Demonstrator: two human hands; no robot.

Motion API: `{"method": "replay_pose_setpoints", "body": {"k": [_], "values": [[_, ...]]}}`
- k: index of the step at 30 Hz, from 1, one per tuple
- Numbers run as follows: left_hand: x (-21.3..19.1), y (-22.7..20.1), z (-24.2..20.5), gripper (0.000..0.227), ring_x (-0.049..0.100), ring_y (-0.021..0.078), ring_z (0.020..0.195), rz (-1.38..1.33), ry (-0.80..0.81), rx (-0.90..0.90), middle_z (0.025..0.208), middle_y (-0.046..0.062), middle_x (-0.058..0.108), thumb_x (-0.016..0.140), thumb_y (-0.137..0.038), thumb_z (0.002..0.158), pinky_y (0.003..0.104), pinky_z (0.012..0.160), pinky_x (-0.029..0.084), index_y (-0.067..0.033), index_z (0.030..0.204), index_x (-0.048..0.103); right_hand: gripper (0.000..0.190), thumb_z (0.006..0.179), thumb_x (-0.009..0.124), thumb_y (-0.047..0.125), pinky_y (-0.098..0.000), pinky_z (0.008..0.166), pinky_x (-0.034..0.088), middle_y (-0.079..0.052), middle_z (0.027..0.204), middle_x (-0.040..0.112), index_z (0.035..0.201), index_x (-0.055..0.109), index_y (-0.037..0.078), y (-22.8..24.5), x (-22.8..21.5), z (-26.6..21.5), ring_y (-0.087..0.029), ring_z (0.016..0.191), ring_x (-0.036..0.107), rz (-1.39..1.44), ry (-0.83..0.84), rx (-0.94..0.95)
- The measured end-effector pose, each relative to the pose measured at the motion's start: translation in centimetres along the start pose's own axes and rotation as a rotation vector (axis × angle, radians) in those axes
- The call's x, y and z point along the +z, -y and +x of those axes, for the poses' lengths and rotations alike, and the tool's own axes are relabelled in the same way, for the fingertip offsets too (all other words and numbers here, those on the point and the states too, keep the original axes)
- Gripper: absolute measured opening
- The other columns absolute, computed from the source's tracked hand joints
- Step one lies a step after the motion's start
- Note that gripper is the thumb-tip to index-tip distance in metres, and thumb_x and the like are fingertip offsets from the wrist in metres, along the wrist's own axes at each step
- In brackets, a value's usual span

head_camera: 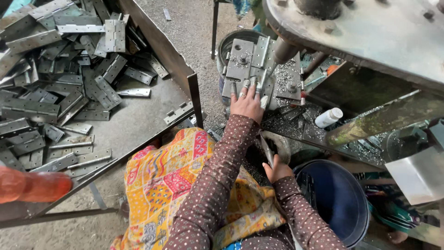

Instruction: The person repeatedly picks up metal hinge pieces from a bin, places them into a jig on a punching machine, and operates the machine to process them. The person then removes the processed pieces and places them into a pile.

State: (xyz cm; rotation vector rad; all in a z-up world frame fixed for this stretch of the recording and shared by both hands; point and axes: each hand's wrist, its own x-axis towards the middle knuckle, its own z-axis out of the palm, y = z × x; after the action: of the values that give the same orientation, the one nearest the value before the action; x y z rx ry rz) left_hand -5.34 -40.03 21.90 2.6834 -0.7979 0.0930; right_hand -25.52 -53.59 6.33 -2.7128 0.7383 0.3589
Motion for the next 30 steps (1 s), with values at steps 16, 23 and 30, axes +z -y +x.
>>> {"method": "replay_pose_setpoints", "body": {"k": [16, 23, 30], "values": [[3.0, 0.9, 2.4, 0.032, 0.048, 0.0305, 0.137, -0.001, -0.091, 0.010, 0.148, 0.013, 0.052, 0.048, -0.018, 0.097, 0.061, 0.116, 0.028, -0.0067, 0.123, 0.065, 0.062, 0.088, 0.065, 0.056, -0.0506, 0.075, 0.058, -0.025, 0.091, 0.073, 0.121, 0.056, 0.004, -0.1, -0.1, 0.5, -0.043, 0.086, 0.071, 0.014, -0.086, -0.048], [2.6, 0.6, 1.7, 0.039, 0.041, 0.0316, 0.143, 0.010, -0.093, 0.030, 0.149, 0.014, 0.051, 0.045, -0.019, 0.097, 0.062, 0.116, 0.023, -0.0054, 0.129, 0.063, 0.069, 0.080, 0.070, 0.061, -0.0454, 0.084, 0.058, -0.021, 0.097, 0.073, 0.114, 0.060, 0.002, 1.0, -7.9, 2.8, -0.037, 0.090, 0.074, -0.075, 0.133, -0.023], [3.2, 0.1, 5.0, 0.038, 0.040, 0.0313, 0.142, -0.054, -0.053, 0.018, 0.150, 0.012, 0.047, 0.045, -0.026, 0.099, 0.060, 0.116, 0.028, -0.0076, 0.126, 0.064, 0.072, 0.079, 0.070, 0.058, -0.0473, 0.077, 0.061, -0.021, 0.098, 0.073, 0.122, 0.055, 0.003, 1.2, -4.6, 0.9, -0.038, 0.086, 0.074, -0.051, 0.084, 0.044]]}}
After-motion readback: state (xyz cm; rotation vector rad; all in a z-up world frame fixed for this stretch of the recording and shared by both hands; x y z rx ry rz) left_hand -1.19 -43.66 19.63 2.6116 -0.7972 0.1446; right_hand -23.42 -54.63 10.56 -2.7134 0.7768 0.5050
